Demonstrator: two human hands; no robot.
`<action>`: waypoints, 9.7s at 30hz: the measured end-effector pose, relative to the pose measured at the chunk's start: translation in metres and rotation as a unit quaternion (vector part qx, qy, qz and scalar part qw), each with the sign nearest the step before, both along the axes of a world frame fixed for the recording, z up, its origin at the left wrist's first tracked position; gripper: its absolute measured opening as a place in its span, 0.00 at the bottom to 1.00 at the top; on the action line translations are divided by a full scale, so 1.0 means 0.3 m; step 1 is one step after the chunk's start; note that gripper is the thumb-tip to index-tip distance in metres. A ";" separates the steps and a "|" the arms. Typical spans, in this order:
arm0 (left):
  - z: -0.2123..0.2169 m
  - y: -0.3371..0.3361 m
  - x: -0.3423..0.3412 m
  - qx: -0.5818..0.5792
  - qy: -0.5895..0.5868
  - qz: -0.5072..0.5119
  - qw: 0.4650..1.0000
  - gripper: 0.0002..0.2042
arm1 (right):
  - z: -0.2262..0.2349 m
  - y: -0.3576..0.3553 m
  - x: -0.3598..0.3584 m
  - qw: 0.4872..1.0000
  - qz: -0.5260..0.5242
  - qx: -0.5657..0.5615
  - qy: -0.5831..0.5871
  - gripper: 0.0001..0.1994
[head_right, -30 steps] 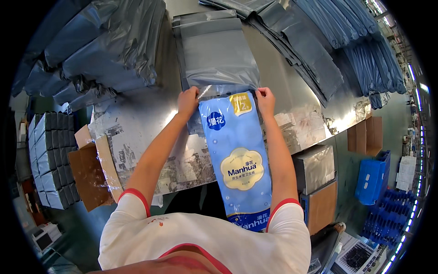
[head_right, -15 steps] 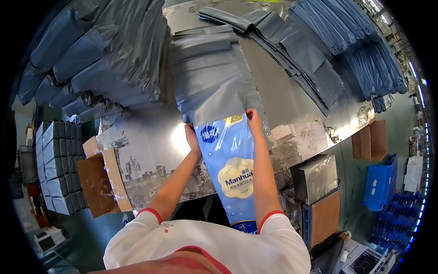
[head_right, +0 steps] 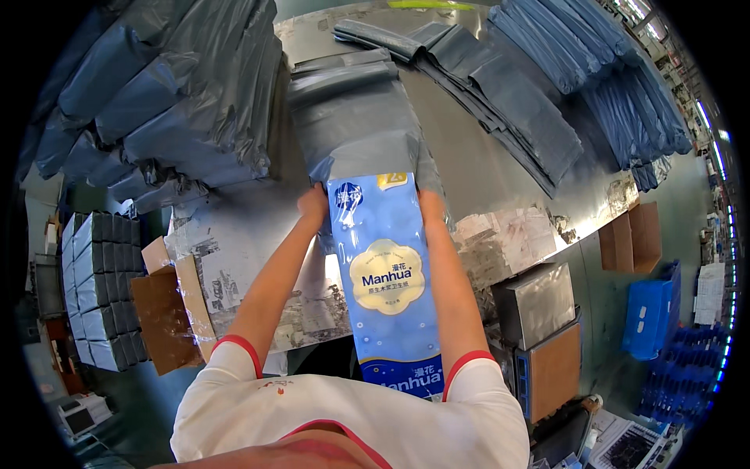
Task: The person picks up blue packages of wipes, slides them into grey plastic mailer bags, and stacks the filled bags on the metal worktable.
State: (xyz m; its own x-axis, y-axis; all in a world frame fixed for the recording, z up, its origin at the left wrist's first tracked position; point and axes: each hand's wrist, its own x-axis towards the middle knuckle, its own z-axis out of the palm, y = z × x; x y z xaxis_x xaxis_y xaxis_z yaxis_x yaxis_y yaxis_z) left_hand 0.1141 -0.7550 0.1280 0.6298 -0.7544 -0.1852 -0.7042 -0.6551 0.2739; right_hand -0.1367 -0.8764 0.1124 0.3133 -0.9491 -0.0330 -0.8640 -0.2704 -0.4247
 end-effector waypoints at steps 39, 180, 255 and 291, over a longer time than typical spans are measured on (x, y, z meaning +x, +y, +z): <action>0.170 0.547 -0.168 -0.250 0.050 -0.294 0.921 0.11 | 0.303 0.746 -0.096 0.926 0.312 0.148 -0.153 0.16; 1.610 0.748 1.203 -0.697 -0.305 0.121 0.637 0.23 | 1.957 0.717 1.616 0.782 0.243 -0.484 -0.308 0.19; -0.085 0.930 -0.005 -0.115 0.504 0.020 0.856 0.12 | 0.401 0.147 -0.682 0.966 -0.112 0.029 0.233 0.31; 0.043 0.241 0.005 -0.208 0.429 -0.226 0.850 0.28 | 0.029 0.109 -0.059 0.964 0.232 -0.128 0.001 0.12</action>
State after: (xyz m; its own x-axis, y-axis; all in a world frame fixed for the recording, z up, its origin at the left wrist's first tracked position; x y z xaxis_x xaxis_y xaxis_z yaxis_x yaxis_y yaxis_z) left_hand 0.1157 -0.6827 0.1408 0.0271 -0.9958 -0.0873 -0.2824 -0.0914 0.9549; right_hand -0.1545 -0.8438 0.1212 0.7067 -0.6836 0.1824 -0.6255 -0.7241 -0.2906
